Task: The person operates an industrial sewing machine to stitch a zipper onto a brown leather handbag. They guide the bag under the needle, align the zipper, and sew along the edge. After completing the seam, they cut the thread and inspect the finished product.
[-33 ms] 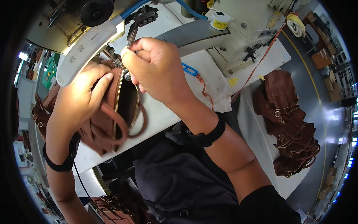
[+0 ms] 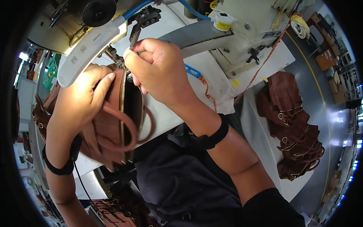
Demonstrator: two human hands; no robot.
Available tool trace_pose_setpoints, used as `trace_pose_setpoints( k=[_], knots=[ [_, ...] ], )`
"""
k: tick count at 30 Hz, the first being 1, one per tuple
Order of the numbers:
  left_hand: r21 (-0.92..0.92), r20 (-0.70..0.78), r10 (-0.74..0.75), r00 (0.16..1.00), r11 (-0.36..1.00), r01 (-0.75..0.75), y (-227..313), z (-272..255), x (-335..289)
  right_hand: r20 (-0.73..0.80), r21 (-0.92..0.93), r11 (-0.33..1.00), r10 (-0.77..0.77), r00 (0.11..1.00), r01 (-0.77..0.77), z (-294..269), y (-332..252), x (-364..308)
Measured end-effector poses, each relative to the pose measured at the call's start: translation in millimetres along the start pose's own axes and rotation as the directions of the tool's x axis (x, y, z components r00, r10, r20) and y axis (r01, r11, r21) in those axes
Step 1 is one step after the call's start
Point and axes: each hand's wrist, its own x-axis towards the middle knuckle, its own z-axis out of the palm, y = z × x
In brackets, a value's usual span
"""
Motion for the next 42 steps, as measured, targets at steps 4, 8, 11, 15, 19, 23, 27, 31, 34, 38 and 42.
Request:
trace_pose_setpoints(
  k=[4,8,11,15,19,23,27,31,34,38,42],
  knots=[
    [-0.191,-0.011,-0.036,0.999,0.981,0.034,-5,10,-2,0.012,-0.030,1.000,-0.003,1.000,0.003,3,0,-2],
    [-0.624,0.194,-0.269,0.944,0.709,0.330,-15,24,-4,0.004,-0.018,0.999,-0.051,0.999,0.051,4,4,-4],
    [-0.685,0.311,-0.243,0.919,0.613,0.394,-20,21,-3,-0.001,-0.121,0.986,-0.117,0.993,0.116,5,9,-5],
    [-0.747,0.350,-0.249,0.903,0.507,0.429,-20,29,-2,-0.011,-0.085,0.989,-0.122,0.992,0.121,0,7,-12],
    [-0.725,0.267,-0.244,0.932,0.587,0.361,-15,26,0,-0.125,-0.041,0.999,0.008,0.992,-0.013,-32,12,-43],
    [-0.821,0.313,-0.305,0.899,0.389,0.418,-13,22,-1,0.125,0.153,0.899,0.394,0.911,-0.410,-58,39,-83],
    [-0.886,0.367,-0.307,0.878,0.172,0.431,-21,27,0,0.233,0.173,0.941,0.249,0.940,-0.292,-27,29,-93],
    [-0.865,0.399,-0.325,0.857,0.178,0.470,-31,38,-2,0.156,-0.099,0.994,0.066,0.986,-0.051,-3,0,-93],
    [-0.859,0.434,-0.343,0.833,0.121,0.498,-26,45,-2,0.082,-0.091,0.995,-0.035,0.996,0.042,3,4,-97],
    [-0.820,0.459,-0.351,0.816,0.186,0.541,-19,36,-2,0.091,-0.132,0.991,0.030,0.995,-0.018,-4,9,-101],
    [-0.828,0.442,-0.292,0.848,0.230,0.511,-32,36,-3,0.170,-0.019,1.000,0.015,0.985,-0.012,-7,4,-96]
  ],
)
